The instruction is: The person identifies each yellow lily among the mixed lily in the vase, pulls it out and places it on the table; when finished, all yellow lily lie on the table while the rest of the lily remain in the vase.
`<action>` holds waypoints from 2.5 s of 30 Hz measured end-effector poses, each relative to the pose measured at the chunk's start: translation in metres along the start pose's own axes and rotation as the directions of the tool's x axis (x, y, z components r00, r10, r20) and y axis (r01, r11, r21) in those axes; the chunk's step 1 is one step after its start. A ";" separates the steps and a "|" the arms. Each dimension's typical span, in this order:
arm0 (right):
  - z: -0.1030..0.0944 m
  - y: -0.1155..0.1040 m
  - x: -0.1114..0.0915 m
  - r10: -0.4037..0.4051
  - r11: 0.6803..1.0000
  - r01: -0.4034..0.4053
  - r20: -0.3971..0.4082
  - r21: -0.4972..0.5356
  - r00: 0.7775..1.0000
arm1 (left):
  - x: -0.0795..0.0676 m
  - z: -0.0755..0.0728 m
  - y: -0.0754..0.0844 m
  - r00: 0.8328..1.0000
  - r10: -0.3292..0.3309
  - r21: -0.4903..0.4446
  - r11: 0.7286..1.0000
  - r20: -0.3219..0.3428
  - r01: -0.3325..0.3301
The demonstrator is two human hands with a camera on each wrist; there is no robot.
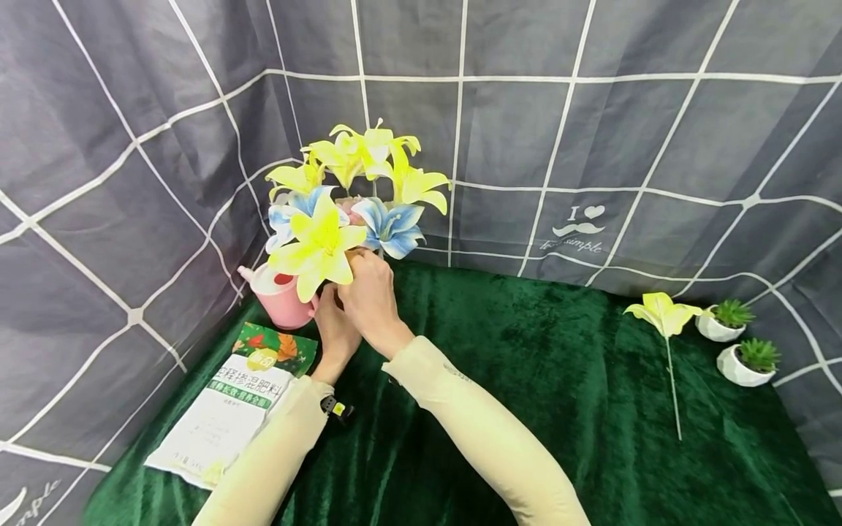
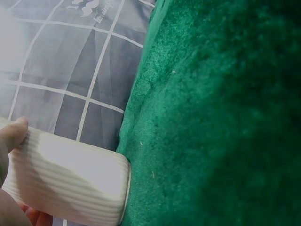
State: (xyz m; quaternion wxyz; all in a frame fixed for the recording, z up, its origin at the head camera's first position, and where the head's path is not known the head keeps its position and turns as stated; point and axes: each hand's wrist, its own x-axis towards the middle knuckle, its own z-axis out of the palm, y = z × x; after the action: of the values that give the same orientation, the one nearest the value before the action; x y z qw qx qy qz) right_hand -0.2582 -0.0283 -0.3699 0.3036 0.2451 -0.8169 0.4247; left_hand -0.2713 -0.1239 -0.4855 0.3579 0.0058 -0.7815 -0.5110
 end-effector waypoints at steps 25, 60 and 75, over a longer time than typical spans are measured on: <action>0.001 -0.001 -0.011 0.061 0.988 -0.034 -0.177 0.149 0.982 | -0.006 0.000 0.003 0.999 -0.034 0.066 0.997 -0.013 0.035; -0.010 0.006 -0.023 0.063 0.991 -0.019 -0.334 0.132 0.940 | -0.007 -0.002 0.006 0.997 -0.072 0.097 0.993 0.013 0.071; -0.012 0.009 -0.020 0.131 0.985 -0.082 -0.351 0.150 0.927 | -0.008 0.000 0.004 0.998 -0.056 0.080 0.995 0.011 0.055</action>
State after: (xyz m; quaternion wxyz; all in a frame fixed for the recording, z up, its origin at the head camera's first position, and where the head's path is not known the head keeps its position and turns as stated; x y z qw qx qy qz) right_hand -0.2466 -0.0109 -0.3833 0.4076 0.1380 -0.7297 0.5314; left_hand -0.2636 -0.1191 -0.4871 0.3381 0.0384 -0.8032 -0.4890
